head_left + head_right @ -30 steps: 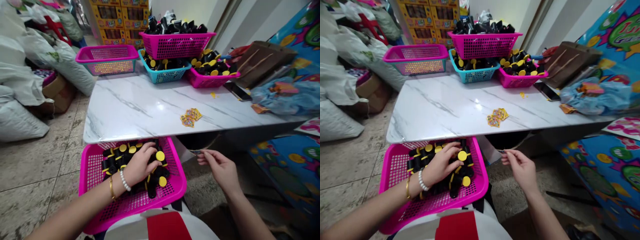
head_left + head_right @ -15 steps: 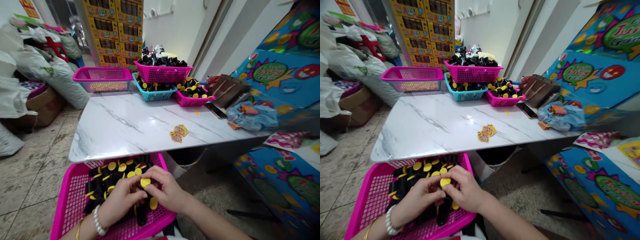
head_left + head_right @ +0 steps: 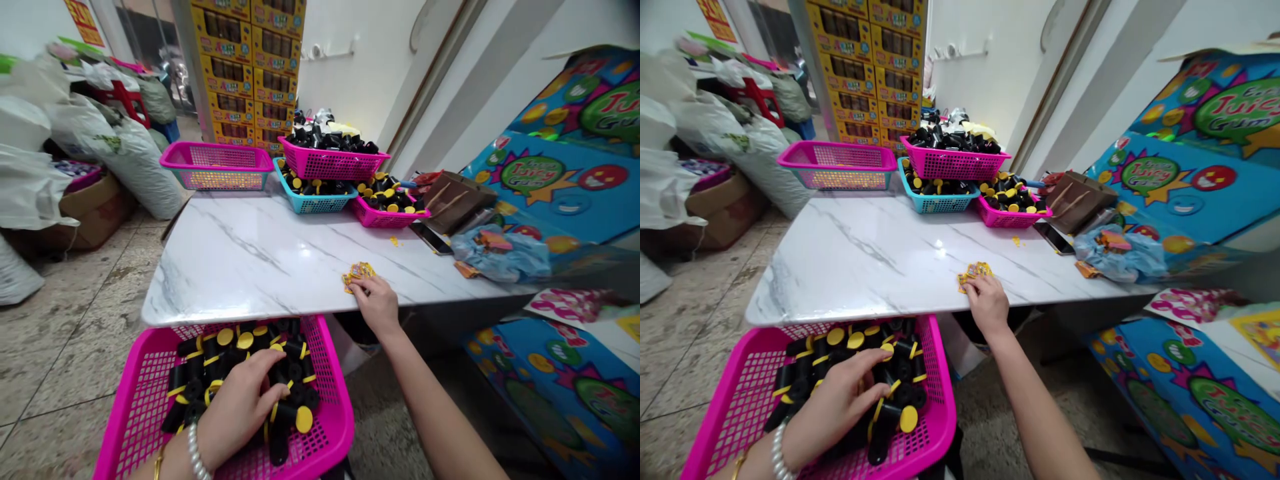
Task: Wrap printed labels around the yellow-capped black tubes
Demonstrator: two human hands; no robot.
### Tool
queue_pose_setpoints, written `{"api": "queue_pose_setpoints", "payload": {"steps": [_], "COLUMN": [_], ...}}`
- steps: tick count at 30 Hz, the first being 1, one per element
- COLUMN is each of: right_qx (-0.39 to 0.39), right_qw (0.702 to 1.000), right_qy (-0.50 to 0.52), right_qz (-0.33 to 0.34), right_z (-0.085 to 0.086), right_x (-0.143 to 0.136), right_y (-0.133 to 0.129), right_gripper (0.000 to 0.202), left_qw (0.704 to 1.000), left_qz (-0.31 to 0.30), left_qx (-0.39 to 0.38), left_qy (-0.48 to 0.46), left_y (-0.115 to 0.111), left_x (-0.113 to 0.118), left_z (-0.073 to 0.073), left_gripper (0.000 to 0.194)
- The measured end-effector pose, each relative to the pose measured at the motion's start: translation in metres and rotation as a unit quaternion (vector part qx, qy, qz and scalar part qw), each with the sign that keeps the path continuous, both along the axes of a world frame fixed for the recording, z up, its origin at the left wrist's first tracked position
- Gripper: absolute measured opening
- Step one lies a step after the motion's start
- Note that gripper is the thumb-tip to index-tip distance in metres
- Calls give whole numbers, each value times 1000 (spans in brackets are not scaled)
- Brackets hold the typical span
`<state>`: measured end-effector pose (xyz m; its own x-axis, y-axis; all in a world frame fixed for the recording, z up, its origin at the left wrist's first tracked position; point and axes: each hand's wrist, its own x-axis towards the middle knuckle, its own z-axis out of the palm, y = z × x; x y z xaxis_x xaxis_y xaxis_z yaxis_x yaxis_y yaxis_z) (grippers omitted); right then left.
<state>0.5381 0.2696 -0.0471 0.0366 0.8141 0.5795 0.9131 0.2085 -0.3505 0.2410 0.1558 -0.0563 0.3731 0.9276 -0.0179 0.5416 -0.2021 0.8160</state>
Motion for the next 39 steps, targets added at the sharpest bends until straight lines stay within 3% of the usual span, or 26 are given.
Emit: {"api": "queue_pose_setpoints", "payload": {"steps": [4,8,12,14,16,18,21,23,26,28,33,39], "right_qx": [20,55,47,20,-21,-112,-292,-353,-357,-354,-326,-275], "right_qw": [1000,997,980,962,949,928,852,825,837,838,856,884], "right_qy": [4,16,30,52,120,219,324,335,336,345,310,269], "right_qz": [7,46,190,268,291,281,290,287,242,230,256,266], "right_z": [-6,10,28,32,30,23,10,2,-1,1,2,-8], "right_x": [-1,-32,-94,-121,-139,-151,-163,-170,-180,-184,-190,-189], "right_y": [5,-14,-58,-81,-100,-112,-120,-123,-125,-125,-127,-128], "right_gripper": [20,18,8,9,11,22,25,28,41,42,40,34], "left_qw": [999,984,941,927,922,923,933,933,912,903,932,928], "left_qz": [10,65,100,125,161,195,229,239,269,299,291,300], "left_qx": [-44,-111,-104,-90,-86,-76,-45,-50,-73,-40,73,51], "left_qy": [-19,-123,-306,-341,-340,-322,-276,-263,-303,-306,-205,-216], "left_y": [1,11,21,21,14,1,-22,-35,-48,-53,-56,-54], "left_x": [2,6,8,2,-7,-18,-29,-32,-35,-38,-44,-42], "left_z": [15,30,41,43,42,37,25,18,14,16,28,22], "left_gripper": [28,29,32,24,18,16,18,25,26,26,16,11]}}
